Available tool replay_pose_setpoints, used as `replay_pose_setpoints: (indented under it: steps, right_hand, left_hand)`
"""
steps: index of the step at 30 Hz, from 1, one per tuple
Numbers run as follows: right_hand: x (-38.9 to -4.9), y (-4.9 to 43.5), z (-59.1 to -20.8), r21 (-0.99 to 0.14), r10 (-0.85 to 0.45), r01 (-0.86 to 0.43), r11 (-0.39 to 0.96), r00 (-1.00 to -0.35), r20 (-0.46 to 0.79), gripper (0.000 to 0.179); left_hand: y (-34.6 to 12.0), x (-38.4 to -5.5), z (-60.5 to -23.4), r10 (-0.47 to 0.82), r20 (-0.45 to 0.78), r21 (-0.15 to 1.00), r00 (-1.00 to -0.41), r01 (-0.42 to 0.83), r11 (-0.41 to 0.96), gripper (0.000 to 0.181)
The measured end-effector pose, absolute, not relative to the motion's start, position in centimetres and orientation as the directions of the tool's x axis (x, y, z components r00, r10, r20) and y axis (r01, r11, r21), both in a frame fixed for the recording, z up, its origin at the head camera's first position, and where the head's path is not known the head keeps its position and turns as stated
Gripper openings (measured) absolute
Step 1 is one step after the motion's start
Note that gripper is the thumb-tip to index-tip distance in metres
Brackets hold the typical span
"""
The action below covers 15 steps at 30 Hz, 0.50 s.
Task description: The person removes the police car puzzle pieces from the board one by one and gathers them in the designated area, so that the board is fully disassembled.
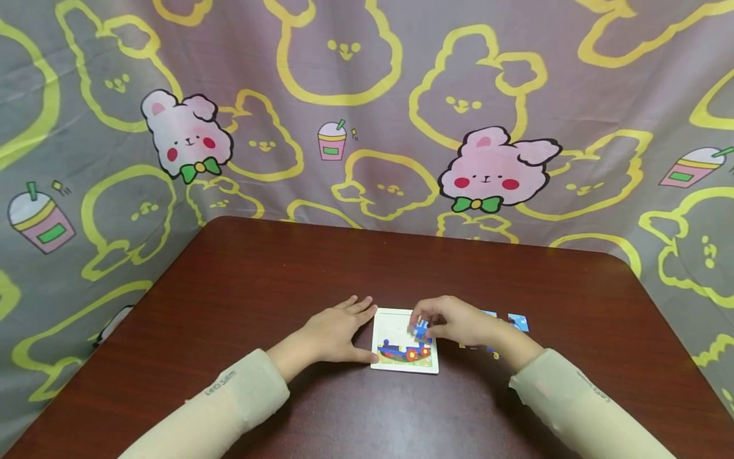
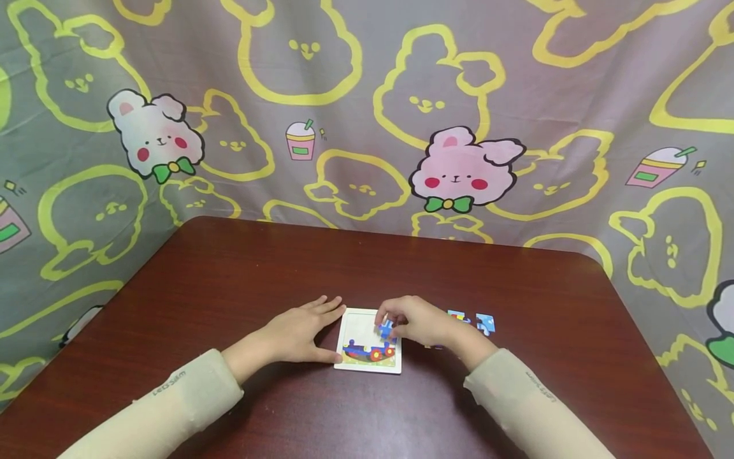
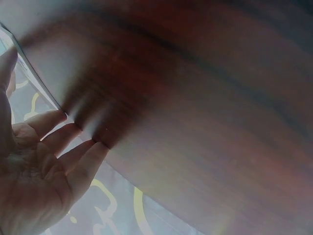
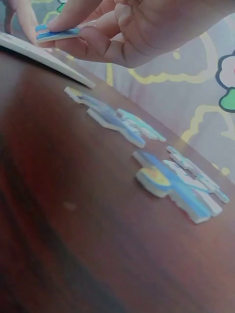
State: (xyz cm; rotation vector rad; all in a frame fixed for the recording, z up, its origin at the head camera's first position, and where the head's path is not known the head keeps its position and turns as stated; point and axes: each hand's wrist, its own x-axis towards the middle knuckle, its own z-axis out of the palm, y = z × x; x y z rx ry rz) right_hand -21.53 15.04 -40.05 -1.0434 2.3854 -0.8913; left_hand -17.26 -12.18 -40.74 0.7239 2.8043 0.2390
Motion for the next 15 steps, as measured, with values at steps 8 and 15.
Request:
replay_pose_setpoints:
  steps: [8,15]
  right_hand:
    - [-21.6,16.7,-39.3,-0.653,-0.739,-0.533,0.537,-0.671,-0.061,0.023]
    - [-21.2,19.0,-39.0,-0.668,-0.691,-0.492,0.558,-0.722,-0.045,0.023]
  left_hand:
    - [-12.3,-17.2,-40.7,0.495,-0.181,0.227,-0.850,0.454,0.862,0.097]
    - [-12.2,-17.2,-40.7,0.499,-0.180,0.221,-0.847,0.460,0.860,0.096]
